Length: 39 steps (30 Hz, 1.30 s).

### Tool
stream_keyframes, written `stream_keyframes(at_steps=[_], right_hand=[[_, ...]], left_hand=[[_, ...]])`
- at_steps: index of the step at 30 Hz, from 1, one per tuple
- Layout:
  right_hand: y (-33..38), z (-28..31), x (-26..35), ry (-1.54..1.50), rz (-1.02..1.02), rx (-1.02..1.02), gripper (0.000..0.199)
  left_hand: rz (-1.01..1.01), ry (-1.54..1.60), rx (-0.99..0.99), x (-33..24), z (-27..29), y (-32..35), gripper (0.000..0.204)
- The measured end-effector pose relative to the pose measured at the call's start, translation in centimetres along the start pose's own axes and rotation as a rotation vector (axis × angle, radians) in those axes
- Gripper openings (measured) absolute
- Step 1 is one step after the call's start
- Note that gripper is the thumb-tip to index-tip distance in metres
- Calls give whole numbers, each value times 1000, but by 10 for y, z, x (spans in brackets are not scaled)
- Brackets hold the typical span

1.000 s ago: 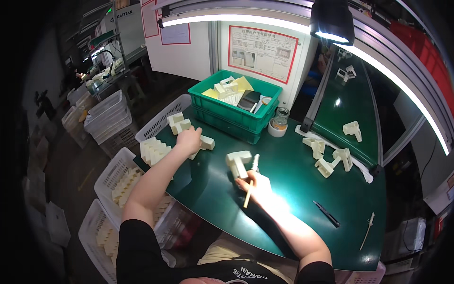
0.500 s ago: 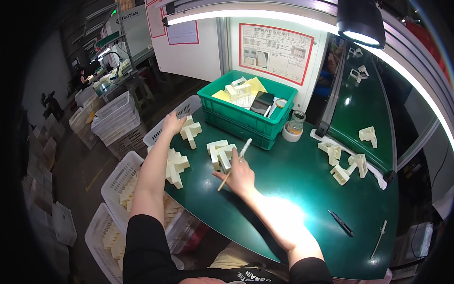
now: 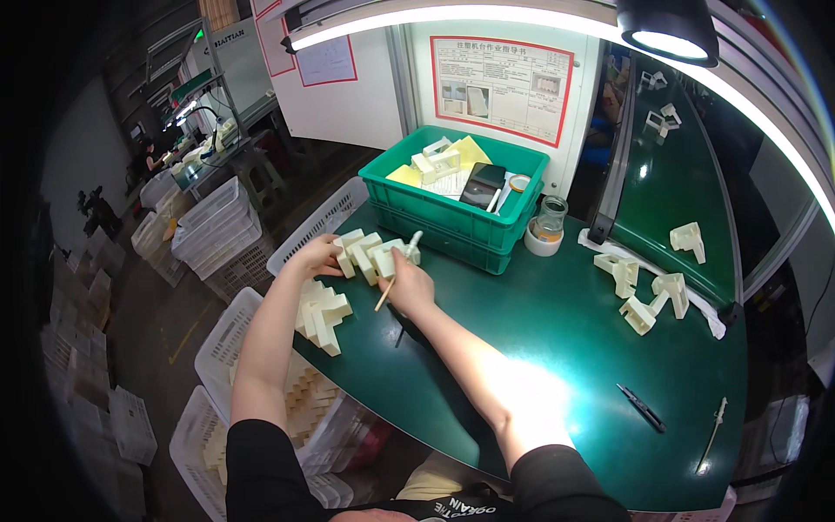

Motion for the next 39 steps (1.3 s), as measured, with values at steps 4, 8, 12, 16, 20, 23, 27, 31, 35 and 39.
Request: stream_keyframes(at_steps=[4,8,12,16,20,23,27,31,35,39], right_hand=[[-2,0,-4,-45,37,42,68],[23,22,-9,-44,84,-104,66],[60,80,-6,-30,89,-167,66],[81,118,-11,130,18,-20,71],[77,116,-7,408,-40,103,61],[73,110,-13,429,-76,67,54],[83,114,-20,298,-51,32,66],[87,124,-39,143,-18,116,77],[110,168,-22,306,181,-81,50],[163,266,-37,-56,-347,-162,24]], left_hand=[[-80,-77,-9,-1,-30,13,61],[-119,-71,74,-10,-58,27,62],[-157,95,215,-18,-104,64,68],[-157,74,293,5,-148,48,72],[-126,45,287,2,-168,51,72],[-121,53,260,7,-164,49,74],[-118,104,330,12,-170,51,76],[-136,46,325,9,-175,55,76],[-759,-725,-543,1,-156,87,77],[-810,-350,-85,1,-167,161,55]])
Point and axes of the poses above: each hand's wrist, its own y-axis away from the middle knuckle, its own z-axis out of the back of the hand, x = y × z, the point moved 3 cm from there along -y, towards the middle knuckle, and after that the axes turned 11 degrees about z, right-handed, at the moved point
